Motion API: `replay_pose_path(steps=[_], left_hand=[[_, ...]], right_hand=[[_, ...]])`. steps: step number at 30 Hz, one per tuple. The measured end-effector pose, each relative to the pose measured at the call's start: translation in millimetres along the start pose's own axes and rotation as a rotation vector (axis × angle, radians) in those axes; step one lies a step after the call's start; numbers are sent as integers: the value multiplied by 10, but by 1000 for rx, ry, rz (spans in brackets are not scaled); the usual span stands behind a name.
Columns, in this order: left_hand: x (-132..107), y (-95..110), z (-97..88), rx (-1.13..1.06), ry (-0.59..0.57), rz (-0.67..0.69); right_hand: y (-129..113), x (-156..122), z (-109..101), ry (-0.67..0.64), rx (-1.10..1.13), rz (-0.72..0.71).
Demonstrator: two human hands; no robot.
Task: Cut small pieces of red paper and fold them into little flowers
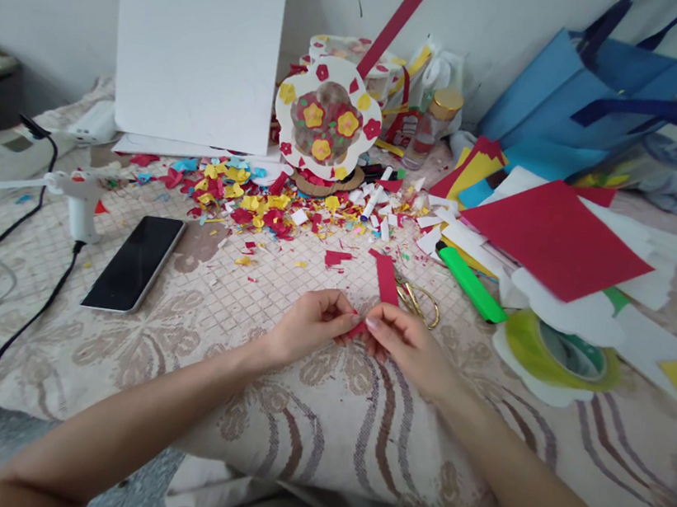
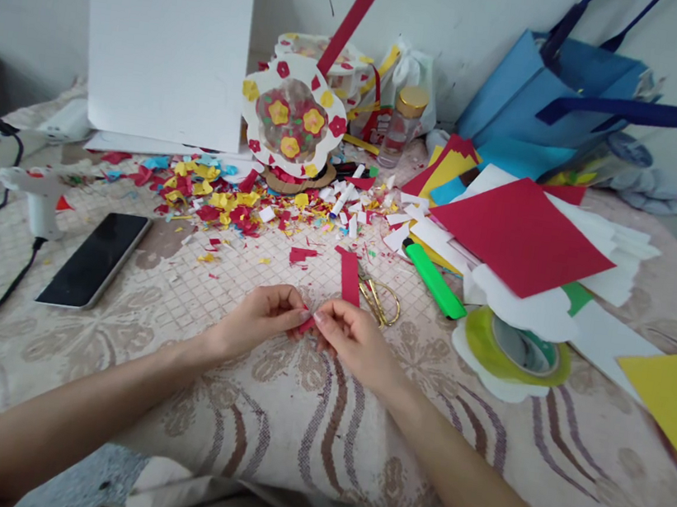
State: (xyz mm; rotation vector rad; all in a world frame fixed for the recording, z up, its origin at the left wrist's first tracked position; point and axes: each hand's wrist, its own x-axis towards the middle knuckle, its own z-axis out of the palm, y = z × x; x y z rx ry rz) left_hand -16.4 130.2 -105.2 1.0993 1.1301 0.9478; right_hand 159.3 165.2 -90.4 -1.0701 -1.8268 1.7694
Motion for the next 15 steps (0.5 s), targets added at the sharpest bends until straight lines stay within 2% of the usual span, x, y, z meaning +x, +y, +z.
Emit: replay_pose_path(steps=[3, 9, 15], left_hand=[[2, 4, -5, -18, -16, -6], [-28, 49, 20, -10, -21, -48], [-38, 23, 34, 47, -35, 19]], right_hand=[[11, 1, -10, -12, 22, 1], [18, -11, -21, -3, -71, -26], [22, -23, 2, 3, -165, -79]])
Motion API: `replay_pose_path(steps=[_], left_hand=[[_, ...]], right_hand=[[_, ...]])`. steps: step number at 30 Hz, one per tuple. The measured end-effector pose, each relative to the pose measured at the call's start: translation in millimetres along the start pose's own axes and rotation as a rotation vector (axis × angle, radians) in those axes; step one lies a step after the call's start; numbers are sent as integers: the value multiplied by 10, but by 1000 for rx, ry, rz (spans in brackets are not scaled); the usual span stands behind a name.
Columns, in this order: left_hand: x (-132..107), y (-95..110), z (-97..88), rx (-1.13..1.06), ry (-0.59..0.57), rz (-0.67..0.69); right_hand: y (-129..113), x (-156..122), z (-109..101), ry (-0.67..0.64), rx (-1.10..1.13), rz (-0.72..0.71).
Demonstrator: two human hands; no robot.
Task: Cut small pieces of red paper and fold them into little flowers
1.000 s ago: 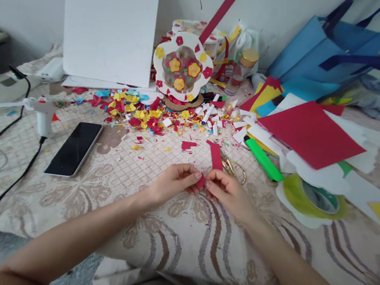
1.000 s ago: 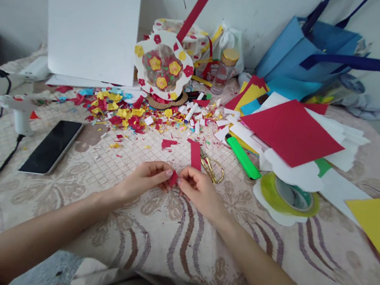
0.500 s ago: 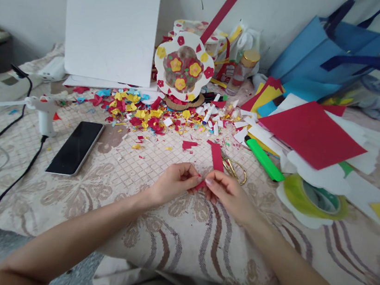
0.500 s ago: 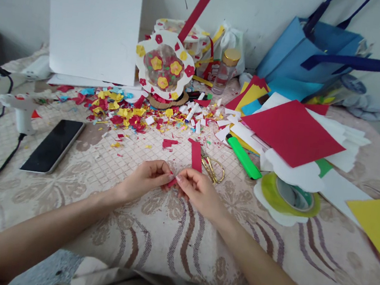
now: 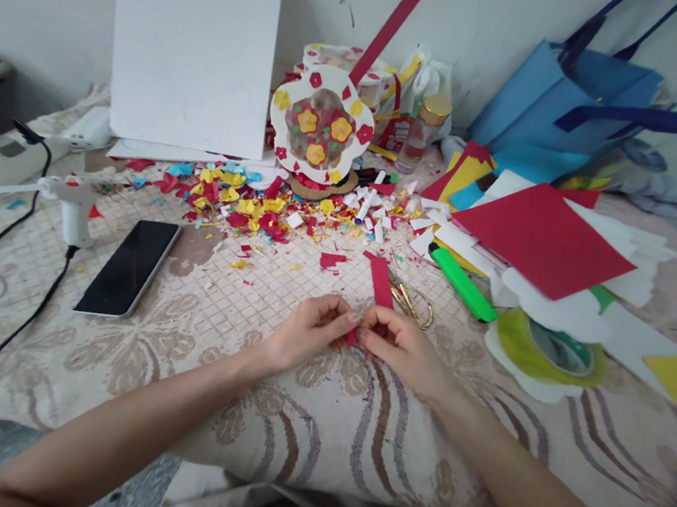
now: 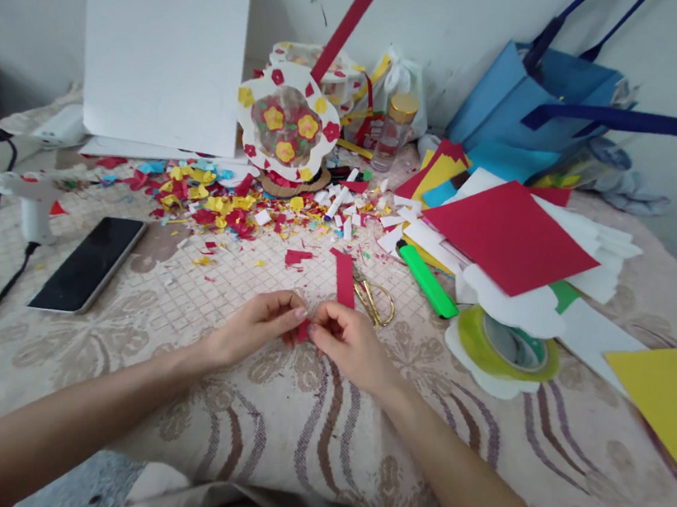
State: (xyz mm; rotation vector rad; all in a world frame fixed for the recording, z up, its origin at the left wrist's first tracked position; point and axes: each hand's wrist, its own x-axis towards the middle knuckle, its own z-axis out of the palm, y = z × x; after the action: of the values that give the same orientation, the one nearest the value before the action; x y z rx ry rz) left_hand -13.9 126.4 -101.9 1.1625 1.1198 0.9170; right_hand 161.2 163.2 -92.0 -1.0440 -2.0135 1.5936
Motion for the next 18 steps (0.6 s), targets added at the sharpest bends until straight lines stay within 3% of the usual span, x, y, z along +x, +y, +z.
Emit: replay_pose_path(steps=[4, 8, 12, 18], left_hand=[[23, -28, -12, -55, -30, -33], [39, -35, -9, -152, -26, -105], [50, -53, -8, -197, -18, -119], [67, -72, -43, -271, -30, -133]], right_hand=[[-9, 19, -173, 72, -215, -71], [133, 78, -498, 389, -667, -22], [293, 123, -642, 386, -879, 8], [233, 96, -553, 439, -1126, 72]])
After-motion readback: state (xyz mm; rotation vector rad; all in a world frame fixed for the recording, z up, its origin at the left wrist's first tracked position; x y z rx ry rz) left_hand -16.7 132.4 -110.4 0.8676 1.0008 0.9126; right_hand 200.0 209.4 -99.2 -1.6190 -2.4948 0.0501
